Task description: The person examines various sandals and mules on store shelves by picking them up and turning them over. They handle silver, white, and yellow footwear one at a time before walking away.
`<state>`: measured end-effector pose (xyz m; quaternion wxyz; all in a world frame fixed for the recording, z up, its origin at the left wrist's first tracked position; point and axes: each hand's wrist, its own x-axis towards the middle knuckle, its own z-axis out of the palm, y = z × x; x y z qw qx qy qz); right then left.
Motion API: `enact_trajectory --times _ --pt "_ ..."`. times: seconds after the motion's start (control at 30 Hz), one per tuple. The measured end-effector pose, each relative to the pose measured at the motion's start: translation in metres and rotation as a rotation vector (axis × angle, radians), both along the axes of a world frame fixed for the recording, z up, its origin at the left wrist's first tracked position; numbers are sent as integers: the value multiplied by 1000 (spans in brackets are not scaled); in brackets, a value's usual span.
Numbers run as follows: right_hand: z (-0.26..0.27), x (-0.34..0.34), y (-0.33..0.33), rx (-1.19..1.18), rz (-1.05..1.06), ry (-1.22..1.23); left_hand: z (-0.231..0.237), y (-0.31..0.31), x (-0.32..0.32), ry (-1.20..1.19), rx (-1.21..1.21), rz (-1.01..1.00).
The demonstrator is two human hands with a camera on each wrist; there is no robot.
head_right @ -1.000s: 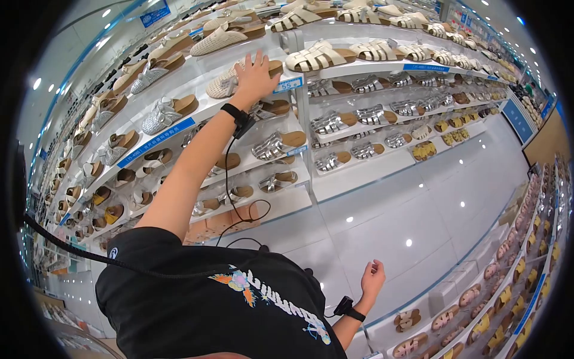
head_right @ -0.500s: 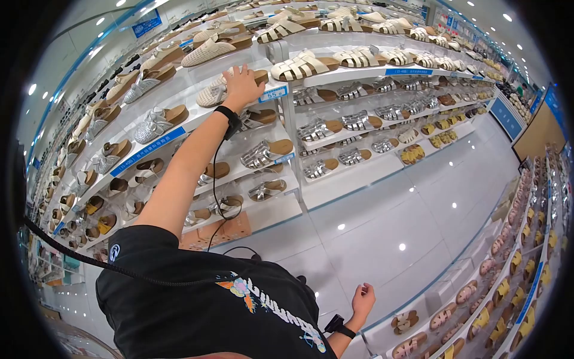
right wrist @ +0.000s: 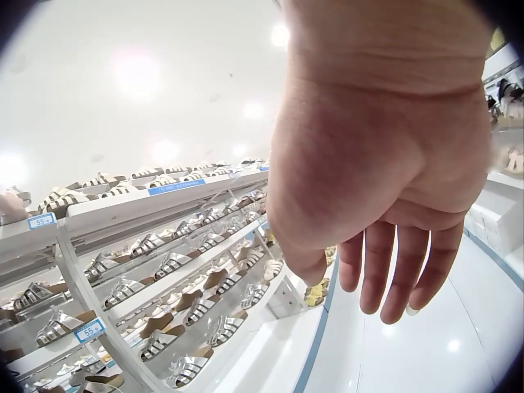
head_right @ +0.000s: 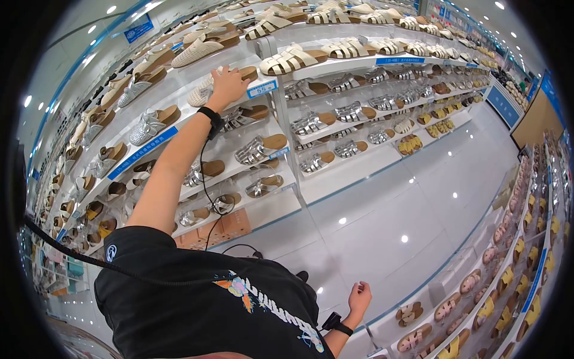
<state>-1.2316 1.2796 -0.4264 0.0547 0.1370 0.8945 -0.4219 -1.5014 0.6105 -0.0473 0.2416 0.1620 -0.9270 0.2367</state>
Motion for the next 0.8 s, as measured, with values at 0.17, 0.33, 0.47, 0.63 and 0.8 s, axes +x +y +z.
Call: enact_trajectory --times 0.17,0.33,0.47,0.63,0.8 --pt "-14 12 12 49 -25 -8 -1 -9 5 43 4 -146" --pt "-24 13 20 35 -27 -24 3 -9 6 18 41 -127" --pt "-23 -4 24 55 4 -77 -10 -2 5 145 -77 -164" --pt "-17 -49 16 66 46 -83 -21 40 -11 249 75 -322" --pt "-5 -116 -7 40 103 -77 -42 69 -57 340 146 -285"
